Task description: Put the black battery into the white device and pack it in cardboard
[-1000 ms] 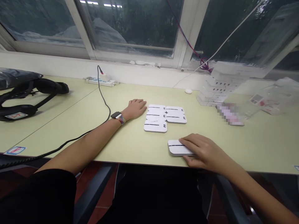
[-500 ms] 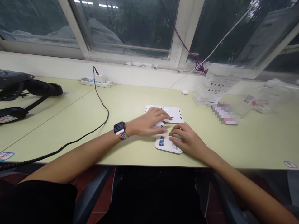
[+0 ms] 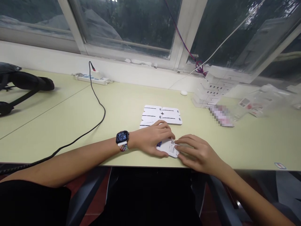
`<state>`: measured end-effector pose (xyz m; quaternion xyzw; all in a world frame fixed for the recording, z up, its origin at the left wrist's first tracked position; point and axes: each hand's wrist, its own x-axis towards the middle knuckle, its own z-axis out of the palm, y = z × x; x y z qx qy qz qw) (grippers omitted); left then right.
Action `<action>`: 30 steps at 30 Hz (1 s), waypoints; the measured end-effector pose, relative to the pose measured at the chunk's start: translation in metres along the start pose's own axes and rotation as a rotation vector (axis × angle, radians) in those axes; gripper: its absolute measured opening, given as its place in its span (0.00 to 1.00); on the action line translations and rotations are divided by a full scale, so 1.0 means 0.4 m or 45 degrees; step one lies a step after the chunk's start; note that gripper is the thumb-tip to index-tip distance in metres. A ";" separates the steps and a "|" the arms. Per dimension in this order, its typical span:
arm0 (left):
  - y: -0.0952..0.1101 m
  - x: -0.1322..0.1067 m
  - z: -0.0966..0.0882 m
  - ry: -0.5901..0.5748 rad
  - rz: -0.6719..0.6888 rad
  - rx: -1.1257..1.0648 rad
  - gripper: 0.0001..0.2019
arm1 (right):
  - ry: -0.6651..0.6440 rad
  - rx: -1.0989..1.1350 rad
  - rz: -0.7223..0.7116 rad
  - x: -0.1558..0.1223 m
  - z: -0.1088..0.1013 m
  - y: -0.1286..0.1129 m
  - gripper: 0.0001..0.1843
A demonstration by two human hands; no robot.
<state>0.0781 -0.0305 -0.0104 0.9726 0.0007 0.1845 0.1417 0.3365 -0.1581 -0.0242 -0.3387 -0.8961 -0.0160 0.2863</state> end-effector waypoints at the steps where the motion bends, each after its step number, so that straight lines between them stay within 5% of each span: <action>1: 0.000 0.000 0.001 0.001 -0.004 0.002 0.23 | -0.031 -0.030 -0.020 0.005 -0.005 -0.002 0.14; 9: -0.004 -0.001 0.003 0.024 -0.057 -0.062 0.23 | -0.355 -0.332 -0.233 0.073 -0.052 -0.019 0.09; 15: -0.003 0.006 0.013 0.038 -0.067 -0.116 0.22 | -0.590 -0.609 -0.353 0.106 -0.040 -0.042 0.12; 21: 0.002 0.011 0.022 0.067 -0.107 -0.196 0.27 | -0.549 -0.897 -0.502 0.108 -0.012 -0.070 0.16; 30: 0.004 0.022 0.014 0.028 -0.155 -0.263 0.27 | -0.496 -0.982 -0.429 0.119 0.008 -0.091 0.14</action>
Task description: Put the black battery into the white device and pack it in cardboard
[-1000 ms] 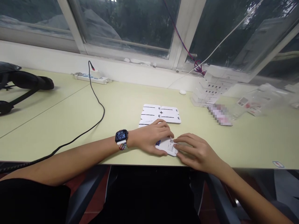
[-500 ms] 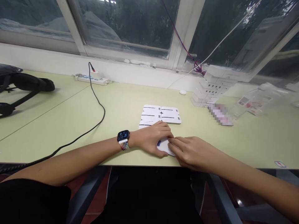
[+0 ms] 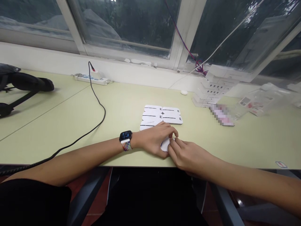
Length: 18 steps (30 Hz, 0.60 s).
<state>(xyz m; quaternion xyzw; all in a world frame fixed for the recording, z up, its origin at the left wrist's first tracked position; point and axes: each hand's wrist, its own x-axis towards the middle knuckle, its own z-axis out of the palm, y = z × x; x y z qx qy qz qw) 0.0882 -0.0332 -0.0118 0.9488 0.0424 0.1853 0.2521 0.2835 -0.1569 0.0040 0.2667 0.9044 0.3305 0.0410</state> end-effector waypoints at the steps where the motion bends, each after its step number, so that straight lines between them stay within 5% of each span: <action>1: 0.001 0.001 -0.001 -0.006 -0.007 -0.002 0.27 | 0.007 0.007 0.009 -0.001 0.002 -0.002 0.14; 9: 0.004 0.004 -0.002 -0.024 -0.011 0.004 0.29 | -0.057 0.095 0.021 0.000 0.004 -0.006 0.12; 13: 0.001 -0.003 -0.004 -0.003 -0.028 0.015 0.30 | -0.157 0.428 0.041 -0.019 -0.017 0.038 0.15; 18: -0.004 -0.012 -0.010 -0.018 -0.053 0.020 0.34 | -0.076 0.861 0.121 -0.081 0.012 0.107 0.19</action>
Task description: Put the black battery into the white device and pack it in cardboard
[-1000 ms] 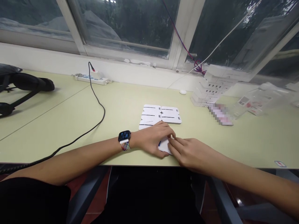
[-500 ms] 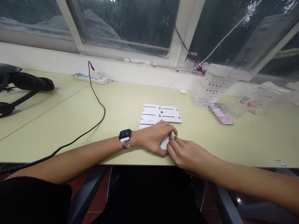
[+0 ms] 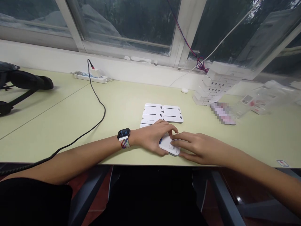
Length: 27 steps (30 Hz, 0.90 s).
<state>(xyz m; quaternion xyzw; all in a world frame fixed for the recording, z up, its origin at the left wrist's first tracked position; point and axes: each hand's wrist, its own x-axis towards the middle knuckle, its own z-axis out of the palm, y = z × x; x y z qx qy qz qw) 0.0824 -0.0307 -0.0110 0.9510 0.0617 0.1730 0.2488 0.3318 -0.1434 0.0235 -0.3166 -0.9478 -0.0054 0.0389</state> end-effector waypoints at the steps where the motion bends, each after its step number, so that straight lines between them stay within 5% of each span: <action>1: -0.001 -0.001 -0.002 -0.005 -0.008 -0.004 0.35 | 0.026 0.011 -0.027 -0.007 0.006 0.014 0.20; 10: -0.001 -0.004 -0.017 -0.076 -0.055 -0.015 0.39 | 0.362 -0.465 -0.492 0.009 0.060 0.045 0.16; 14: 0.009 -0.001 -0.023 -0.087 -0.033 0.001 0.37 | 0.511 -0.470 -0.492 0.013 0.053 0.055 0.15; 22: 0.038 -0.008 0.013 0.049 -0.182 0.087 0.52 | 0.891 -0.063 -0.026 -0.017 0.060 0.062 0.12; 27: 0.082 -0.023 0.032 0.147 -0.363 0.035 0.52 | 0.950 0.761 0.704 -0.067 0.076 0.071 0.09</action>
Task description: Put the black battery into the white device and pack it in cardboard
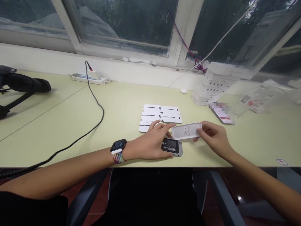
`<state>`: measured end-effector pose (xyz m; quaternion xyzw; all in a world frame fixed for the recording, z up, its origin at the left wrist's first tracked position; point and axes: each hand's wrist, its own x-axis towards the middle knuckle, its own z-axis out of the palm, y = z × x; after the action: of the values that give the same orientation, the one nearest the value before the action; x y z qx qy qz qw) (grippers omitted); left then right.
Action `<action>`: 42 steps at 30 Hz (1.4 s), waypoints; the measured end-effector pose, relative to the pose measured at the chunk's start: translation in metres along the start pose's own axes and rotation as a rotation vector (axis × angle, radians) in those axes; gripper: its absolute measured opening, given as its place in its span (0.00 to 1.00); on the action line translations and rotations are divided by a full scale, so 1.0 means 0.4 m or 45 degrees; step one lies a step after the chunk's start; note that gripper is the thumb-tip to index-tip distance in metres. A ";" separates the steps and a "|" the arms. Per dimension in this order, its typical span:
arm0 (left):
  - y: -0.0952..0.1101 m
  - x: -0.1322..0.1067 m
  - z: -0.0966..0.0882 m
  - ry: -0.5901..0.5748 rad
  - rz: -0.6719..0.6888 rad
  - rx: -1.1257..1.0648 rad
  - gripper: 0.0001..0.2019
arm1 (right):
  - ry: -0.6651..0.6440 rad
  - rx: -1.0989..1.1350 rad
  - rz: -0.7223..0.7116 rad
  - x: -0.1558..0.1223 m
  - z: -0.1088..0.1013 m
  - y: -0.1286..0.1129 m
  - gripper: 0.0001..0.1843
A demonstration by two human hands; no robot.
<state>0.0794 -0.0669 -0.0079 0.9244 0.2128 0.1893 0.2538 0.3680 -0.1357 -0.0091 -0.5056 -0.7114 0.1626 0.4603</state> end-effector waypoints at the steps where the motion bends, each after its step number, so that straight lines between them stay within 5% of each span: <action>1: 0.004 -0.006 -0.002 -0.003 -0.009 -0.025 0.52 | -0.022 0.146 0.205 0.000 -0.003 0.011 0.10; 4: 0.002 -0.021 -0.014 -0.016 -0.001 -0.020 0.52 | -0.043 0.492 0.599 0.018 -0.002 0.041 0.15; 7: -0.013 -0.031 -0.027 -0.034 0.044 0.041 0.50 | 0.022 0.589 0.713 0.063 0.012 0.054 0.19; 11: -0.029 -0.031 -0.049 -0.023 0.084 0.119 0.49 | 0.124 0.446 0.577 0.134 0.049 0.055 0.26; 18: -0.046 -0.022 -0.081 -0.065 0.128 0.200 0.49 | 0.083 0.056 0.366 0.203 0.118 0.090 0.13; 31: -0.058 -0.031 -0.069 -0.036 0.088 0.122 0.48 | -0.052 -0.264 0.321 0.198 0.115 0.118 0.13; 35: -0.060 -0.035 -0.066 -0.017 0.040 0.066 0.48 | 0.007 -0.337 0.107 0.184 0.110 0.077 0.04; 37: -0.061 -0.036 -0.064 -0.021 0.027 0.048 0.49 | -0.160 -0.246 -0.141 0.167 0.109 0.033 0.01; 39: -0.062 -0.037 -0.062 -0.019 0.019 0.044 0.51 | -0.497 -0.137 -0.375 0.146 0.115 -0.016 0.03; 42: -0.062 -0.039 -0.062 -0.026 0.008 0.056 0.52 | -0.833 -0.101 -0.549 0.124 0.137 -0.072 0.07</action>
<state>0.0477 -0.0453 -0.0053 0.9323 0.2113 0.1759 0.2351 0.3035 -0.0923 0.0065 -0.2832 -0.9162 0.1872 0.2129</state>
